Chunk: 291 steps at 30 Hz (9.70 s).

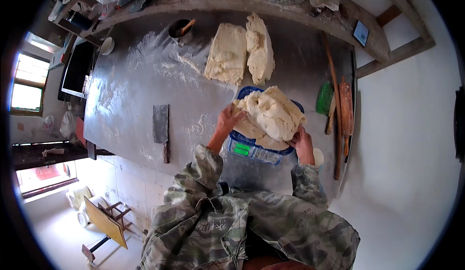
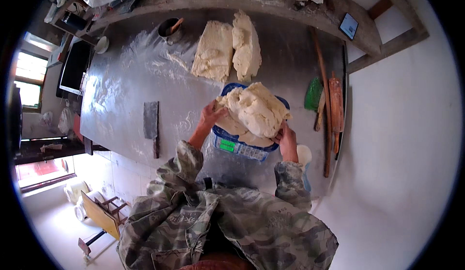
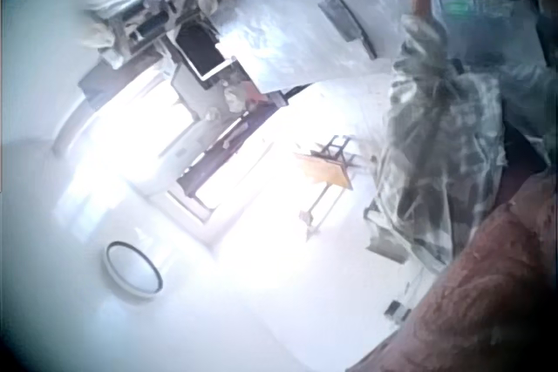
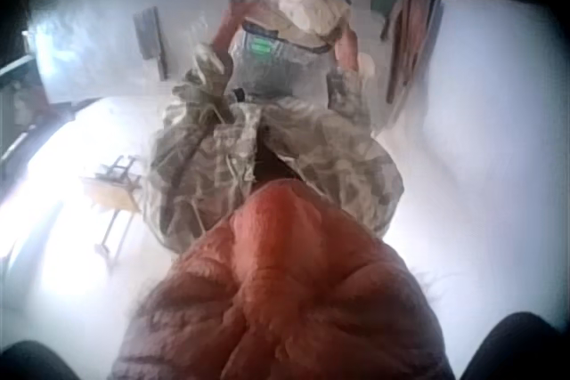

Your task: The person weighs portions of dough on a scale, cuts them with a cleaver, and feeds them into a dough-sheeting machine.

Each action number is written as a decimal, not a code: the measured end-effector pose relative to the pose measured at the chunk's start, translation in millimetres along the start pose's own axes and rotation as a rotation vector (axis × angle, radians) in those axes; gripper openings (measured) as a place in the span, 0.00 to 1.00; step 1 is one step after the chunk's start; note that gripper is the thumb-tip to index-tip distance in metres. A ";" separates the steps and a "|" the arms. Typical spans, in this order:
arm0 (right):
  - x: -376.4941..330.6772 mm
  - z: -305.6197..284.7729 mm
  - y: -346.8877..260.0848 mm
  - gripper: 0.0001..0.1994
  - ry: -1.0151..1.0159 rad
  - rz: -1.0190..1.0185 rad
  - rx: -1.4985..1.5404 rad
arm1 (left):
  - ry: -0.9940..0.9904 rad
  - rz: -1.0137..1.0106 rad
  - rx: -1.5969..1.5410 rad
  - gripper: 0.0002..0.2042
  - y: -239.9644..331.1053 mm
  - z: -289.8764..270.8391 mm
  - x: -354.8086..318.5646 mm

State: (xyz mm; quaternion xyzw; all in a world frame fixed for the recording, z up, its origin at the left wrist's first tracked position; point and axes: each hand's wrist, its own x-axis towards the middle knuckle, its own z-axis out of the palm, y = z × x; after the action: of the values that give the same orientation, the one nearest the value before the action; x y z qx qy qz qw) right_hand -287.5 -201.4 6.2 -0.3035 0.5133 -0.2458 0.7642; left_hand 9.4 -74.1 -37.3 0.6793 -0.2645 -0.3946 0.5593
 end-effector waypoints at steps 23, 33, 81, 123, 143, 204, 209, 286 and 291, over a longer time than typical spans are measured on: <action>-20.4 -27.2 -12.1 0.32 0.206 -0.126 -0.286 | 0.178 -0.087 0.168 0.34 2.6 -35.8 -27.4; -32.8 -25.5 -10.6 0.28 0.210 -0.191 -0.229 | 0.318 0.050 0.139 0.23 11.6 -44.7 -21.7; 99.7 10.6 -126.8 0.28 0.053 -0.344 -0.003 | -0.160 -0.366 -0.628 0.17 189.5 48.1 207.2; -135.2 70.4 -25.9 0.17 0.267 -0.556 0.385 | -0.986 -0.225 -0.092 0.31 229.5 -40.2 48.4; -131.4 -4.5 -46.2 0.20 0.808 -1.118 -0.979 | 0.053 0.511 0.574 0.18 88.1 -39.1 13.9; -117.9 41.1 -21.5 0.37 0.179 -1.130 -1.416 | 0.159 0.543 0.427 0.29 66.5 12.1 -40.0; -134.3 35.7 -21.9 0.43 0.298 -1.154 -1.417 | 0.279 0.511 0.330 0.30 50.5 3.8 -33.7; -115.1 -19.3 221.4 0.23 0.386 0.043 0.112 | 0.293 -0.078 0.809 0.18 -80.9 -380.2 168.5; -124.0 64.6 262.5 0.23 0.192 0.288 -0.155 | 0.438 0.029 0.931 0.27 -70.7 -354.7 111.5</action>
State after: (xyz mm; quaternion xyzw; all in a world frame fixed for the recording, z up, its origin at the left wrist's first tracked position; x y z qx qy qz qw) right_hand -254.1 79.9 -84.3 -0.2602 0.6393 -0.1214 0.7134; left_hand 360.0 48.7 -110.3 0.9193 -0.2983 -0.0756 0.2455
